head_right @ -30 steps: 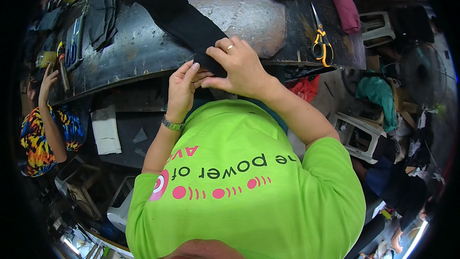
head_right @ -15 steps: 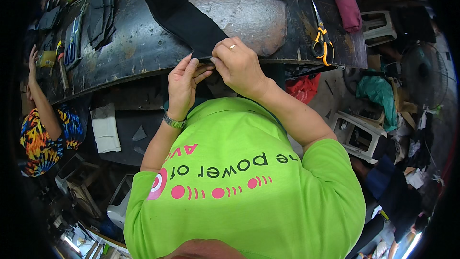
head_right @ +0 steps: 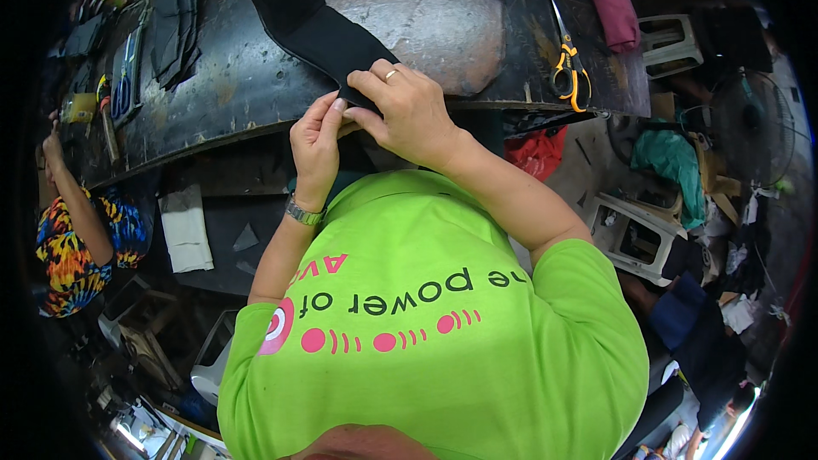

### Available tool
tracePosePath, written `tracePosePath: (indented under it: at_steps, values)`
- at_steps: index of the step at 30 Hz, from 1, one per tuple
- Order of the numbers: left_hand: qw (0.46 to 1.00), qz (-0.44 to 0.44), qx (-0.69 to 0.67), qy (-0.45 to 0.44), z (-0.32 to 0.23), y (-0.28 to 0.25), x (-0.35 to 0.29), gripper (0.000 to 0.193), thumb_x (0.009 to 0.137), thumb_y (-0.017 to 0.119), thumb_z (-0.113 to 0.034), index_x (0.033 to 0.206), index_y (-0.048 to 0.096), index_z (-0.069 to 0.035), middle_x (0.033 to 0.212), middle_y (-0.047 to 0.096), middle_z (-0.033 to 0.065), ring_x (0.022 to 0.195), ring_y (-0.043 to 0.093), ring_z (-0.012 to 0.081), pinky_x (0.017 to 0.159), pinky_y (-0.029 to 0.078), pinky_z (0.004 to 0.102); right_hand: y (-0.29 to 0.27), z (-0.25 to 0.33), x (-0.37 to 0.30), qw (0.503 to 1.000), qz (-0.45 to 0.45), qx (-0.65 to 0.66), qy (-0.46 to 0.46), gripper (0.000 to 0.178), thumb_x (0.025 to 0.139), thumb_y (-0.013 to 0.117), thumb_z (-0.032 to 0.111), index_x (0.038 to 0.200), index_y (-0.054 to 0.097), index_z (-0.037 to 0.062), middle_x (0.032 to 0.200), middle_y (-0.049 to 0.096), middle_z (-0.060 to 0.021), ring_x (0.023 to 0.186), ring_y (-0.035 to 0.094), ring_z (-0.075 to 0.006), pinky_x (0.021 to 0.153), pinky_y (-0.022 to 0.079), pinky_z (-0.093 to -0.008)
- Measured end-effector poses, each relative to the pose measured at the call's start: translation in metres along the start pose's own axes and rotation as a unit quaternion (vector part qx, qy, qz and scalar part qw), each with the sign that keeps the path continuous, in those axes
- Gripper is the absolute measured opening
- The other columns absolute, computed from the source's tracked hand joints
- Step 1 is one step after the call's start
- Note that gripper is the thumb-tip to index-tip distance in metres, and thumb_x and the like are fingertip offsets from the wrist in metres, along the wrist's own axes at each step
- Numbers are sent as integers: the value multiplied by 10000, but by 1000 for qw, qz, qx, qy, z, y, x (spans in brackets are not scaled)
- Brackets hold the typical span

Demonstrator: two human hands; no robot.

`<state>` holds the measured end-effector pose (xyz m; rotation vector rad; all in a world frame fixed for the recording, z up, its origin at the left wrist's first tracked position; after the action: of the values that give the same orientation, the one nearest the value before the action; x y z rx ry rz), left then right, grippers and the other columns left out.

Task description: The person repeatedly cuts a long strip of black fabric into smaller pieces using scissors. They hold the fabric with one hand and cut with the other, then place the cut pieces on the table. The process is repeated multiple times throughout the clip.

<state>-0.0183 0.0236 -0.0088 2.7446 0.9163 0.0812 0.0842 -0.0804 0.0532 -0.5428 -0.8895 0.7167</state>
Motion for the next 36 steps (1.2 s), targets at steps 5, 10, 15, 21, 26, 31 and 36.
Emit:
tracePosePath:
  at_steps: [5, 10, 15, 21, 26, 31, 36]
  values:
    - [1000, 13, 22, 5, -1, -5, 1, 230, 971, 532, -93, 1106, 621, 71, 908, 688, 88, 809, 672, 136, 726, 568, 269, 9, -10, 5, 1000, -4, 27, 3, 158, 734, 721, 135, 848, 632, 74, 740, 568, -57, 664, 601, -262, 605, 474, -359]
    - [993, 35, 107, 36, -1, -6, 2, 232, 978, 513, -93, 1119, 599, 71, 923, 679, 104, 802, 686, 170, 736, 577, 287, 16, -9, 6, 998, -42, 31, 29, 100, 773, 679, 109, 786, 600, 49, 719, 582, -104, 669, 610, -298, 583, 471, -384]
    - [992, 34, -94, -72, 5, -4, 7, 188, 962, 530, -63, 1088, 601, 58, 921, 669, 85, 803, 679, 152, 721, 580, 275, 15, -14, 11, 990, -18, 85, 109, 96, 807, 647, 103, 795, 581, 34, 730, 592, -134, 694, 611, -336, 605, 475, -415]
    - [995, 55, -55, -53, 4, 2, 5, 175, 941, 567, -51, 1087, 586, 44, 938, 665, 75, 823, 668, 129, 730, 579, 264, 4, -7, 9, 994, 58, 53, 74, 150, 788, 671, 105, 876, 582, 23, 822, 586, -143, 756, 609, -346, 650, 481, -419]
    - [994, 40, -82, -52, 2, 3, 8, 141, 921, 587, -22, 1047, 576, 40, 940, 665, 81, 788, 663, 116, 716, 576, 251, -16, 2, -11, 994, 84, -47, 58, 209, 763, 701, 56, 942, 603, 8, 886, 599, -140, 791, 620, -345, 670, 490, -394]
    - [996, 46, -70, -40, 1, 11, 8, 148, 923, 583, -17, 1065, 579, 27, 957, 661, 99, 866, 658, 136, 757, 581, 272, -19, -10, -15, 992, 81, 43, 89, 129, 825, 672, 66, 920, 615, -1, 778, 600, -124, 672, 608, -252, 604, 474, -339]
    - [990, 70, -116, -39, 1, 13, 14, 151, 913, 591, -3, 1059, 573, 30, 956, 662, 72, 855, 653, 121, 736, 577, 259, -16, -21, -21, 925, 147, 178, 302, 124, 902, 634, 122, 913, 613, 0, 675, 564, -13, 580, 527, -71, 526, 428, -243]
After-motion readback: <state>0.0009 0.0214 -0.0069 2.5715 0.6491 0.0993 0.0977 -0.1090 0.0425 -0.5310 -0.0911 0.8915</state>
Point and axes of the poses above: each hand's wrist, its own x-axis towards the middle knuckle, its own y-axis out of the palm, z = x × y, the point moved 3 cm from there along x, towards the middle knuckle
